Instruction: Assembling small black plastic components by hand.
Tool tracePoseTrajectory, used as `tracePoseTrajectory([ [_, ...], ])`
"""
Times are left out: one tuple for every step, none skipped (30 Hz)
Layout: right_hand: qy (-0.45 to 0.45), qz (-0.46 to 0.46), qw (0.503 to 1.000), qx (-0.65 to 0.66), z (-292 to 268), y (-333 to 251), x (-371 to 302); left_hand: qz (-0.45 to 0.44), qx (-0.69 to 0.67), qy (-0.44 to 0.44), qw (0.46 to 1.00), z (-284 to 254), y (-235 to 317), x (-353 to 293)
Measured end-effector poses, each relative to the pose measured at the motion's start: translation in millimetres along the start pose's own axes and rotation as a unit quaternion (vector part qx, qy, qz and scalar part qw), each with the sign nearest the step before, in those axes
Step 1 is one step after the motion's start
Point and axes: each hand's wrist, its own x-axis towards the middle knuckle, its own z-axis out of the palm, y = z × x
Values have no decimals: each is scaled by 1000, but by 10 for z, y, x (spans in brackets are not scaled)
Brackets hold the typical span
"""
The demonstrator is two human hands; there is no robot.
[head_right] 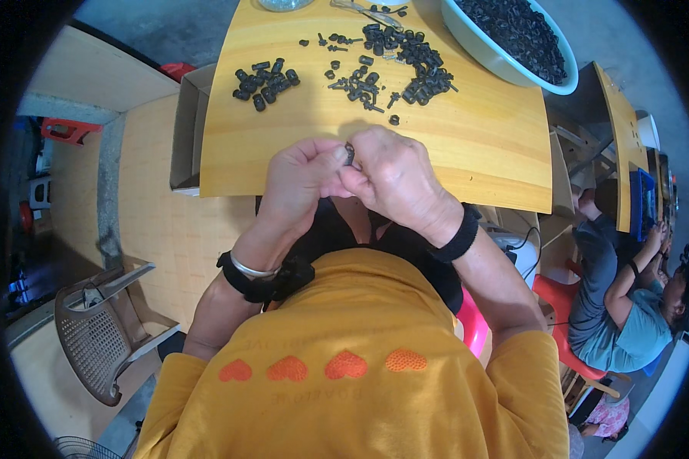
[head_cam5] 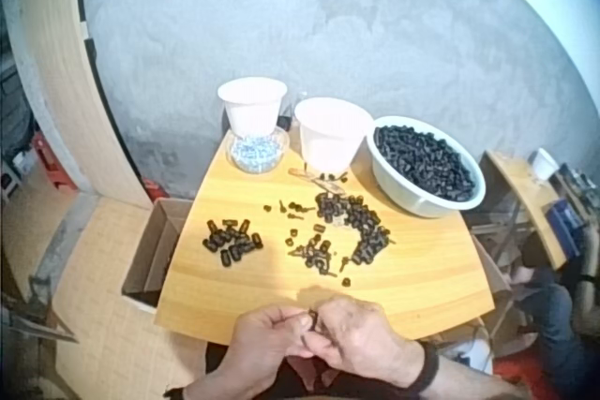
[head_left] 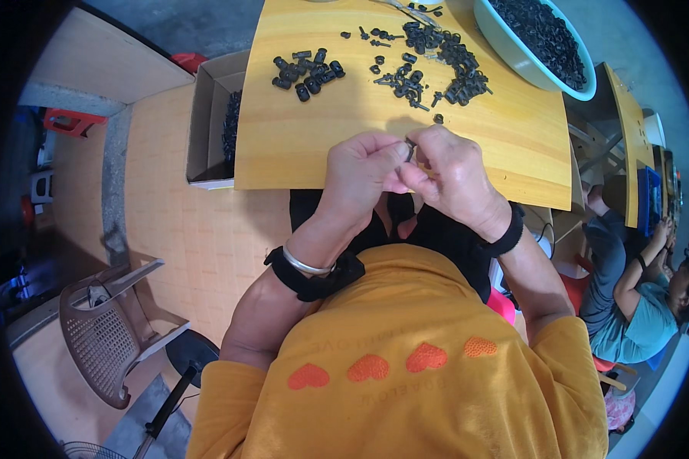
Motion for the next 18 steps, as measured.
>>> tracePoseTrajectory([
  [16,-1,1000,3,-20,3,17,-9,-46,-9,999,7,29,-3],
  [33,-1,999,5,-40,1,30,-18,-92,-19,995,11,51,-5],
  [33,-2,999,5,-54,-2,33,-17,-92,-19,995,3,52,-3],
  [33,-4,999,8,-66,-6,32,-22,-98,-30,995,-9,45,1],
  [32,-8,999,12,-75,-10,34,-26,-104,-40,993,-18,42,2],
  [33,-8,999,12,-87,-16,41,-25,-104,-40,993,-21,50,1],
  [35,-17,999,2,-99,-22,48,-25,-91,-43,995,-22,61,-1],
  [36,-25,999,-7,-107,-29,50,-25,-78,-45,996,-22,64,-5],
  [36,-25,999,-7,-111,-34,50,-25,-78,-45,996,-20,61,-7],
  [34,-24,999,-15,-114,-38,48,-22,-76,-41,996,-14,56,-8],
  [32,-23,999,-24,-118,-41,50,-17,-74,-38,996,-8,54,-7],
  [32,-23,999,-24,-122,-47,51,-17,-74,-38,996,-4,50,-8],
  [30,-21,999,-30,-125,-56,52,-13,-73,-35,997,-1,44,-9],
  [28,-18,999,-36,-127,-65,53,-8,-71,-32,997,3,39,-11],
  [28,-18,999,-36,-133,-75,55,-8,-71,-32,997,13,35,-15],
  [23,-11,999,-40,-139,-85,57,-3,-74,-25,997,26,33,-20],
  [18,-4,999,-45,-143,-90,56,3,-78,-19,997,38,30,-24],
  [18,-4,999,-45,-139,-84,53,3,-78,-19,997,46,25,-26],
])
